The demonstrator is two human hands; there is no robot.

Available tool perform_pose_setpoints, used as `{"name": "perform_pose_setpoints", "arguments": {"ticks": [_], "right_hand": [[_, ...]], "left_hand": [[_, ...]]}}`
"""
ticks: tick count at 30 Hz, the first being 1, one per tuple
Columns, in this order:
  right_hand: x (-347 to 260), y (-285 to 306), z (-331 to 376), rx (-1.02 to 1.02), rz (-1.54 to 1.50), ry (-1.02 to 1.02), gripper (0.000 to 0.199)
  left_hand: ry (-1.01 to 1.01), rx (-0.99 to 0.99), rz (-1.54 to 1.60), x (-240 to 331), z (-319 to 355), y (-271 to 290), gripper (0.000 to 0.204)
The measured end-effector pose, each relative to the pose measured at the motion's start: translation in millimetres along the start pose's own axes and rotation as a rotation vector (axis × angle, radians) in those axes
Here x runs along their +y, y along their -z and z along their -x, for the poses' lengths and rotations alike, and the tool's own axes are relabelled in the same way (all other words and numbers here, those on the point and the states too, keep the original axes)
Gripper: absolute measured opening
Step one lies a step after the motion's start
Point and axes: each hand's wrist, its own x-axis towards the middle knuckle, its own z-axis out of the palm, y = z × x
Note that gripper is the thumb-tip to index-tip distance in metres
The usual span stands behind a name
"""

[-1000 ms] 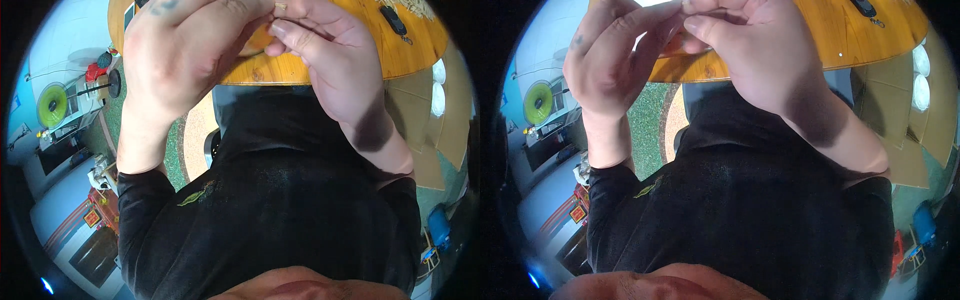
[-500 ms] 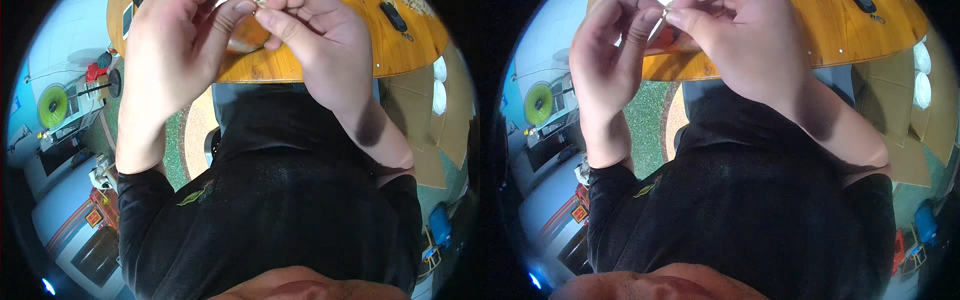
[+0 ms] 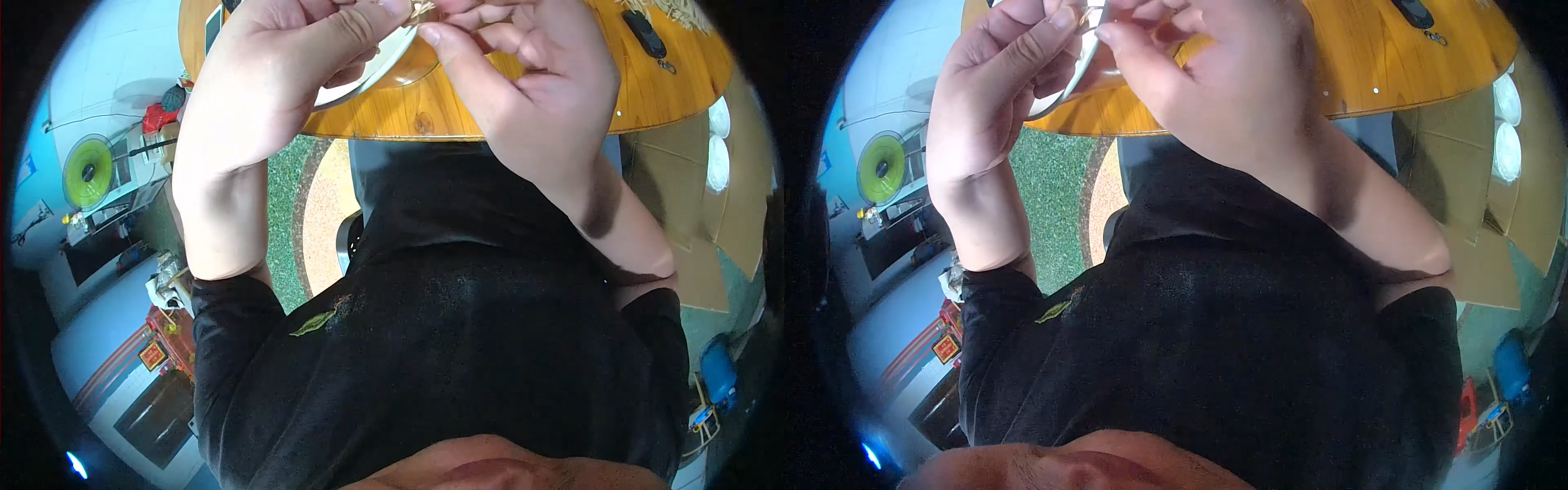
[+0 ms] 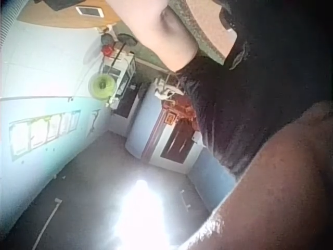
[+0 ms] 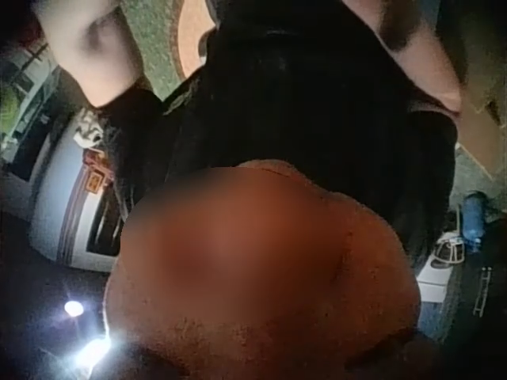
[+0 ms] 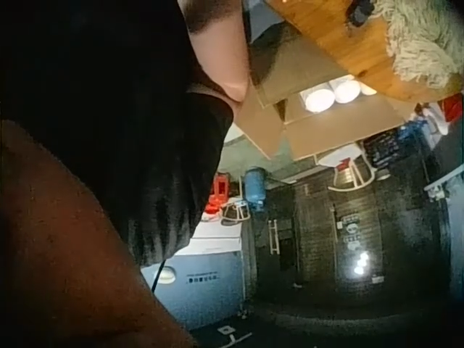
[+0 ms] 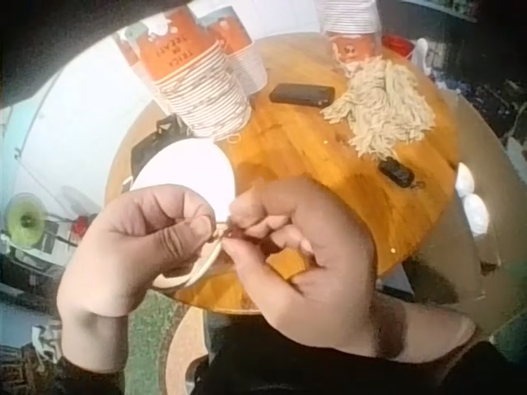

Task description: Attach string handles to paper buckets by threading the string through pre-punched holes and tying it.

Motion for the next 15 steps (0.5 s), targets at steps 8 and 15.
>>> {"name": "perform_pose_setpoints", "arguments": {"ticks": [8,15], "right_hand": [[-11,9,-7,-0.157,0.528,0.264,0.017],[-12,10,-4,-0.160,0.527,0.235,0.009]], "left_hand": [[-0.040,-0.072,0.041,-3,-4,3,0.012],[-0.072,0.012,0.000,-3,-3,-2,0.011]]}}
